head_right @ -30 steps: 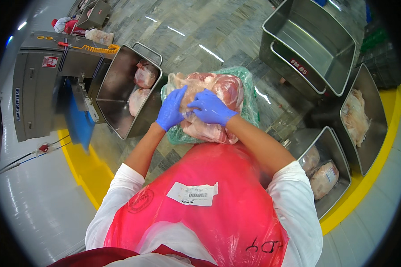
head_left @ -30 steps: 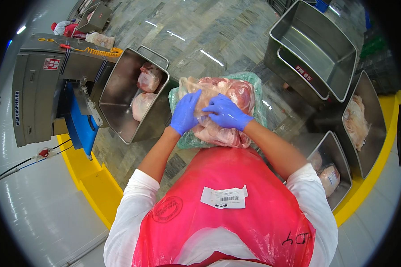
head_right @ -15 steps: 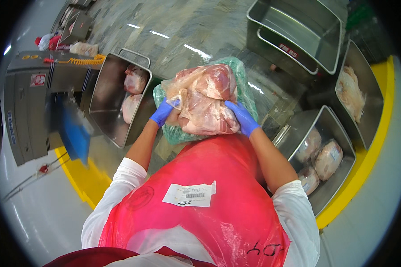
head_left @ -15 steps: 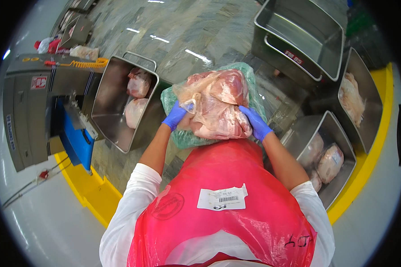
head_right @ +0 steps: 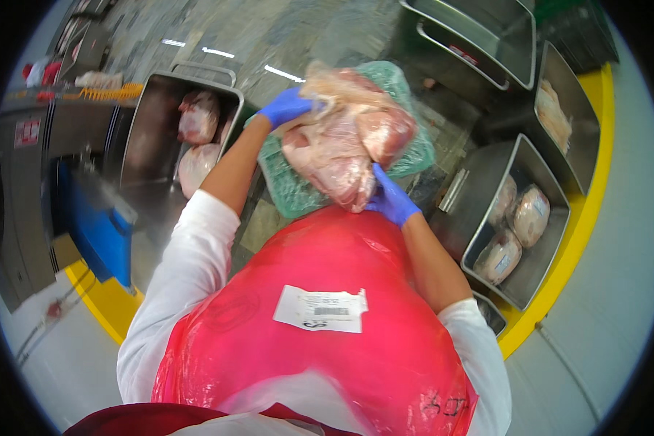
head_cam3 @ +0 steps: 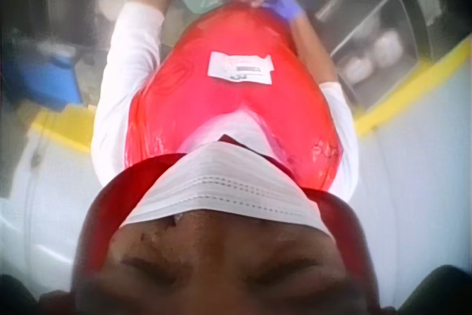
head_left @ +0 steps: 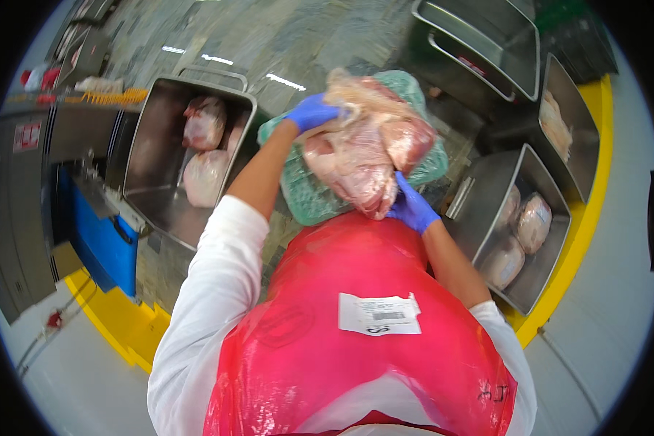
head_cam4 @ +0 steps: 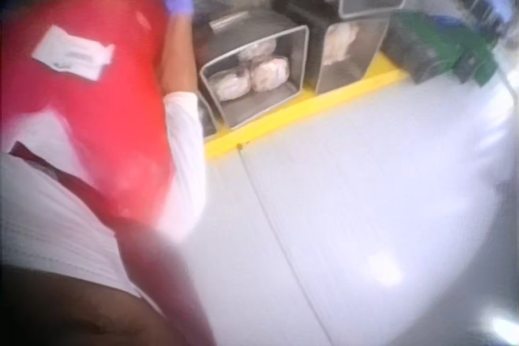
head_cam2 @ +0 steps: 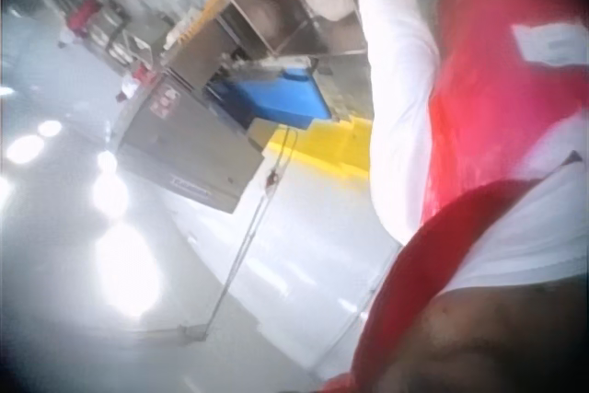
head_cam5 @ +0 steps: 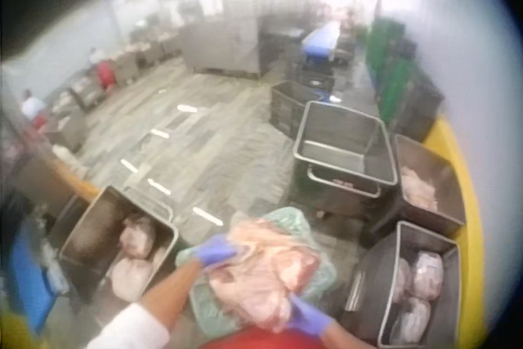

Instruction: The person removes a large piece of raw meat from a plastic bag, places it on a green cutting board, and uses a knife to trim fat and connective tissue from the meat. The trimmed pieces are placed into a metal bin.

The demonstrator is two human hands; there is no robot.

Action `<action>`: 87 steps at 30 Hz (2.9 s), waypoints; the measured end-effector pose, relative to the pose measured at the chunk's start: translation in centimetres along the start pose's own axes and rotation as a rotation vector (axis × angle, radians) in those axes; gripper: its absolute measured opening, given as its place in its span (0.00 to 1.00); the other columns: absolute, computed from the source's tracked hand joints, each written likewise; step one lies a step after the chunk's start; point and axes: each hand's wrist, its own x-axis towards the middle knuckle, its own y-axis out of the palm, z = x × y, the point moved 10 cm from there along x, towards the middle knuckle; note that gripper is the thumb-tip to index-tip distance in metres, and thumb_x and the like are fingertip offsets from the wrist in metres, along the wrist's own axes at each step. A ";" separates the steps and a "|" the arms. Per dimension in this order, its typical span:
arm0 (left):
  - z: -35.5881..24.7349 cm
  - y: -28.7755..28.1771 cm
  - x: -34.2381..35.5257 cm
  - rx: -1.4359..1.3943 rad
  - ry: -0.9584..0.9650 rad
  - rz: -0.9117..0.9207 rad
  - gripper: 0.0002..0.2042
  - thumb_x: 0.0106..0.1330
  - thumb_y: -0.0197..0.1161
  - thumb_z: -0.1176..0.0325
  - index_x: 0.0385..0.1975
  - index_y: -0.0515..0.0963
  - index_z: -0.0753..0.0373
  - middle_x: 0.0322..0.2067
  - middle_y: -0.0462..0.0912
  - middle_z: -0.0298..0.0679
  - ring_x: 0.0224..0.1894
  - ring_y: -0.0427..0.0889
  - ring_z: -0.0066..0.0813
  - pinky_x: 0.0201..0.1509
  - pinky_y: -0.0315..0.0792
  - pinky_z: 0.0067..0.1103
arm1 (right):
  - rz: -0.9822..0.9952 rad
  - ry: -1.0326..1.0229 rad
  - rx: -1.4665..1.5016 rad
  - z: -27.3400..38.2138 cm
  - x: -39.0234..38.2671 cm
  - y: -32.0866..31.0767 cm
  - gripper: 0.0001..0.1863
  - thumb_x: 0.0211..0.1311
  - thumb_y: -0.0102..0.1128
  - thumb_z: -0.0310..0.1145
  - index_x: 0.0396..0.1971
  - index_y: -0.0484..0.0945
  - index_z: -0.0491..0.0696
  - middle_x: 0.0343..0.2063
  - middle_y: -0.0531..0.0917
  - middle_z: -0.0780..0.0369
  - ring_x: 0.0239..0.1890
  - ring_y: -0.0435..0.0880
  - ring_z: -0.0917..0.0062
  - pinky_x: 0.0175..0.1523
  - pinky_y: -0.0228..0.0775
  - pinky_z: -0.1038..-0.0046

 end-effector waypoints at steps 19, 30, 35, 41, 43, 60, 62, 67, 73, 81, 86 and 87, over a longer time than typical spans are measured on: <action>6.3 1.8 -8.4 -0.278 -0.233 -0.586 0.31 0.50 0.70 0.44 0.48 0.80 0.63 0.43 0.87 0.54 0.46 0.88 0.51 0.51 0.81 0.41 | -0.221 -0.011 -0.458 7.4 2.5 -2.9 0.45 0.74 0.38 0.68 0.79 0.49 0.51 0.76 0.59 0.58 0.76 0.60 0.59 0.79 0.52 0.54; 9.0 5.1 -10.2 -0.429 -0.265 -0.710 0.35 0.50 0.71 0.48 0.51 0.72 0.70 0.44 0.82 0.62 0.43 0.86 0.58 0.49 0.80 0.43 | -0.380 0.044 -0.555 11.0 3.5 -5.2 0.48 0.71 0.39 0.73 0.79 0.50 0.55 0.77 0.59 0.60 0.76 0.58 0.57 0.79 0.51 0.51; 8.6 4.7 -11.4 -0.463 -0.223 -0.652 0.52 0.46 0.74 0.38 0.65 0.64 0.70 0.52 0.78 0.62 0.51 0.82 0.61 0.56 0.77 0.43 | -0.270 0.074 -0.632 11.5 4.0 -5.4 0.47 0.72 0.39 0.70 0.79 0.50 0.53 0.76 0.61 0.60 0.76 0.60 0.57 0.78 0.52 0.52; 8.9 2.0 -18.3 -0.252 0.077 -1.201 0.55 0.50 0.74 0.36 0.73 0.59 0.66 0.59 0.71 0.64 0.61 0.73 0.61 0.66 0.68 0.46 | -0.243 -0.203 -0.868 15.7 3.3 -0.7 0.37 0.76 0.55 0.50 0.77 0.54 0.50 0.73 0.64 0.57 0.73 0.66 0.62 0.74 0.60 0.55; 15.0 0.7 -20.3 -0.530 0.027 -1.142 0.55 0.51 0.71 0.33 0.73 0.59 0.65 0.63 0.70 0.59 0.65 0.69 0.63 0.70 0.64 0.48 | -0.311 -0.188 -0.731 15.4 3.3 0.1 0.38 0.75 0.56 0.49 0.77 0.54 0.50 0.73 0.64 0.57 0.73 0.66 0.61 0.74 0.60 0.56; 27.8 14.8 -11.4 -0.578 -0.518 -0.508 0.60 0.58 0.67 0.35 0.79 0.38 0.62 0.74 0.51 0.65 0.74 0.57 0.66 0.74 0.58 0.51 | -0.501 -0.094 -0.879 15.9 5.7 -4.7 0.44 0.71 0.54 0.62 0.77 0.57 0.50 0.74 0.65 0.57 0.73 0.66 0.58 0.76 0.58 0.54; 28.0 15.5 -10.4 -0.592 -0.502 -0.518 0.59 0.58 0.66 0.36 0.79 0.38 0.62 0.74 0.50 0.66 0.75 0.57 0.66 0.74 0.58 0.53 | -0.477 -0.033 -0.791 17.1 5.9 -7.6 0.46 0.69 0.58 0.60 0.78 0.51 0.54 0.74 0.63 0.57 0.73 0.64 0.58 0.75 0.59 0.53; 27.8 16.9 -9.8 -0.568 -0.515 -0.526 0.58 0.59 0.66 0.36 0.79 0.39 0.63 0.74 0.52 0.66 0.74 0.58 0.65 0.74 0.59 0.51 | -0.491 -0.075 -0.779 18.2 5.7 -10.0 0.46 0.69 0.61 0.56 0.79 0.48 0.57 0.75 0.62 0.58 0.74 0.63 0.58 0.75 0.59 0.52; 27.8 17.1 -9.3 -0.647 -0.360 -0.692 0.56 0.60 0.69 0.40 0.76 0.46 0.74 0.73 0.54 0.68 0.75 0.57 0.61 0.78 0.55 0.38 | -0.518 -0.143 -0.821 16.1 4.1 -10.2 0.42 0.72 0.61 0.48 0.77 0.53 0.48 0.72 0.67 0.59 0.71 0.68 0.66 0.74 0.62 0.62; 26.1 17.6 -9.5 -0.647 -0.275 -0.673 0.53 0.61 0.70 0.44 0.75 0.49 0.74 0.71 0.62 0.64 0.73 0.65 0.56 0.75 0.60 0.37 | -0.509 -0.158 -0.682 9.6 1.1 -7.8 0.46 0.63 0.71 0.51 0.73 0.62 0.41 0.62 0.78 0.56 0.60 0.81 0.69 0.62 0.76 0.67; 25.8 18.1 -8.4 -0.523 -0.440 -0.529 0.53 0.63 0.67 0.40 0.76 0.47 0.72 0.64 0.73 0.63 0.67 0.73 0.59 0.71 0.65 0.38 | -0.564 -0.154 -0.352 7.6 0.1 -5.6 0.47 0.59 0.76 0.49 0.70 0.64 0.38 0.61 0.78 0.56 0.59 0.81 0.67 0.62 0.76 0.66; 26.1 17.6 -8.4 -0.469 -0.469 -0.525 0.54 0.64 0.66 0.39 0.76 0.46 0.72 0.63 0.74 0.63 0.66 0.74 0.59 0.70 0.66 0.38 | -0.561 -0.173 -0.326 8.2 -0.3 -4.2 0.47 0.58 0.77 0.47 0.70 0.65 0.38 0.61 0.78 0.56 0.59 0.81 0.67 0.62 0.76 0.65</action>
